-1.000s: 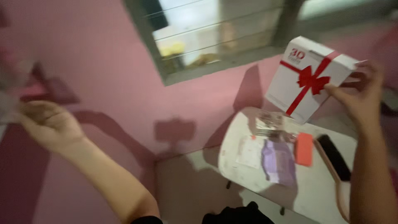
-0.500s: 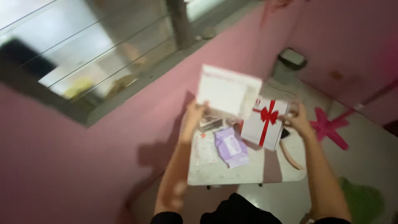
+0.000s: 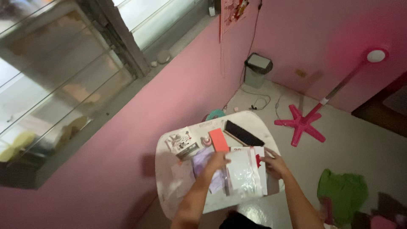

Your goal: The person removes various items from a wall-mounted shelf, including a box, bottles, and a gift-wrapped package, placing them on a nearby table. They then use a brush to sweep dust from the empty shelf surfaces before returning the items.

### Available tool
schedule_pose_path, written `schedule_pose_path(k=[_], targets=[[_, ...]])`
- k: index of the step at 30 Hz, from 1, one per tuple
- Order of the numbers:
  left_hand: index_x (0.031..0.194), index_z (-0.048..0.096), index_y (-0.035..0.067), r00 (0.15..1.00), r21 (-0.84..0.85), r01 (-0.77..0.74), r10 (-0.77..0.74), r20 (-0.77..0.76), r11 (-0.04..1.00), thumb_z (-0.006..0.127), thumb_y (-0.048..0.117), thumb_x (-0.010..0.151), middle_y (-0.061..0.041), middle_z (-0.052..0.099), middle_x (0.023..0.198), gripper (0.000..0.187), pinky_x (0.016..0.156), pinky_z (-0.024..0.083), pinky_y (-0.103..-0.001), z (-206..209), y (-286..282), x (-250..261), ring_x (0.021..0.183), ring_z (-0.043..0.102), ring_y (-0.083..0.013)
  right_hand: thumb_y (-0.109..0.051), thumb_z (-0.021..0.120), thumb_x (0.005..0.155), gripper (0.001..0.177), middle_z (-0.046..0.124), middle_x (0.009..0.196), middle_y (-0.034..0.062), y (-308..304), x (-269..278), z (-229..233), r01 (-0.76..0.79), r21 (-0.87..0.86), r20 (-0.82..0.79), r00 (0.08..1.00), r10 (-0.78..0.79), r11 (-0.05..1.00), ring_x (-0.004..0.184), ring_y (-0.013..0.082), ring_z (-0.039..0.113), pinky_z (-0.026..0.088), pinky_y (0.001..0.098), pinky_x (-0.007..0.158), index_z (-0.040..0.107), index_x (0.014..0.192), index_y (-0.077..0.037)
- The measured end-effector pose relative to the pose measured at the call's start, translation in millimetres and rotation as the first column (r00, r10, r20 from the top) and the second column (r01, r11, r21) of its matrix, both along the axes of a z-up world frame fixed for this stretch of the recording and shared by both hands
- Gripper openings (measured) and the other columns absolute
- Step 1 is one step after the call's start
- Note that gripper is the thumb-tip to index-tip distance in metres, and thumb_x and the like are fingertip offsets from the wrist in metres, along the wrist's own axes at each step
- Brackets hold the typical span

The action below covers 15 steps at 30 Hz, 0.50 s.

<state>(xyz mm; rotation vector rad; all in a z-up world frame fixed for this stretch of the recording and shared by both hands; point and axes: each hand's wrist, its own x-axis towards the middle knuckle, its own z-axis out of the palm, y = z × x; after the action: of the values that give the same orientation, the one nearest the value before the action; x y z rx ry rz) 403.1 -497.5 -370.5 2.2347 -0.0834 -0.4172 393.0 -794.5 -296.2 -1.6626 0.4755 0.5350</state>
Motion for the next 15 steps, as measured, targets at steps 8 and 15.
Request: schedule_pose_path(k=[8,15], targets=[[0.122,0.061,0.005,0.898,-0.161,-0.430,0.439,0.021,0.888,0.088,0.031,0.073,-0.012,0.076,0.104,0.062,0.082,0.058,-0.041,-0.3,-46.3,-35.3,0.093,0.076,-0.0300,-0.027,0.087,0.078,0.067,0.064,0.123,0.0174,-13.9,6.1,-24.6,-0.475,-0.753,-0.151,0.798,0.583,0.455,0.113,0.0329,0.062,0.048,0.0439,0.097,0.056,0.132,-0.005],[0.142,0.042,-0.005,0.787,0.009,-0.301,0.254,-0.562,0.954,0.089,0.050,0.075,-0.024,0.057,0.133,0.099,0.068,0.065,-0.055,6.5,-68.8,-62.9,0.107,0.070,-0.0390,-0.016,0.071,0.077,0.031,0.067,0.101,0.0194,-25.6,-2.5,-32.6,-0.241,-0.916,0.076,0.681,0.728,0.322,0.100,0.0385,0.064,0.051,0.0473,0.091,0.062,0.104,-0.003]])
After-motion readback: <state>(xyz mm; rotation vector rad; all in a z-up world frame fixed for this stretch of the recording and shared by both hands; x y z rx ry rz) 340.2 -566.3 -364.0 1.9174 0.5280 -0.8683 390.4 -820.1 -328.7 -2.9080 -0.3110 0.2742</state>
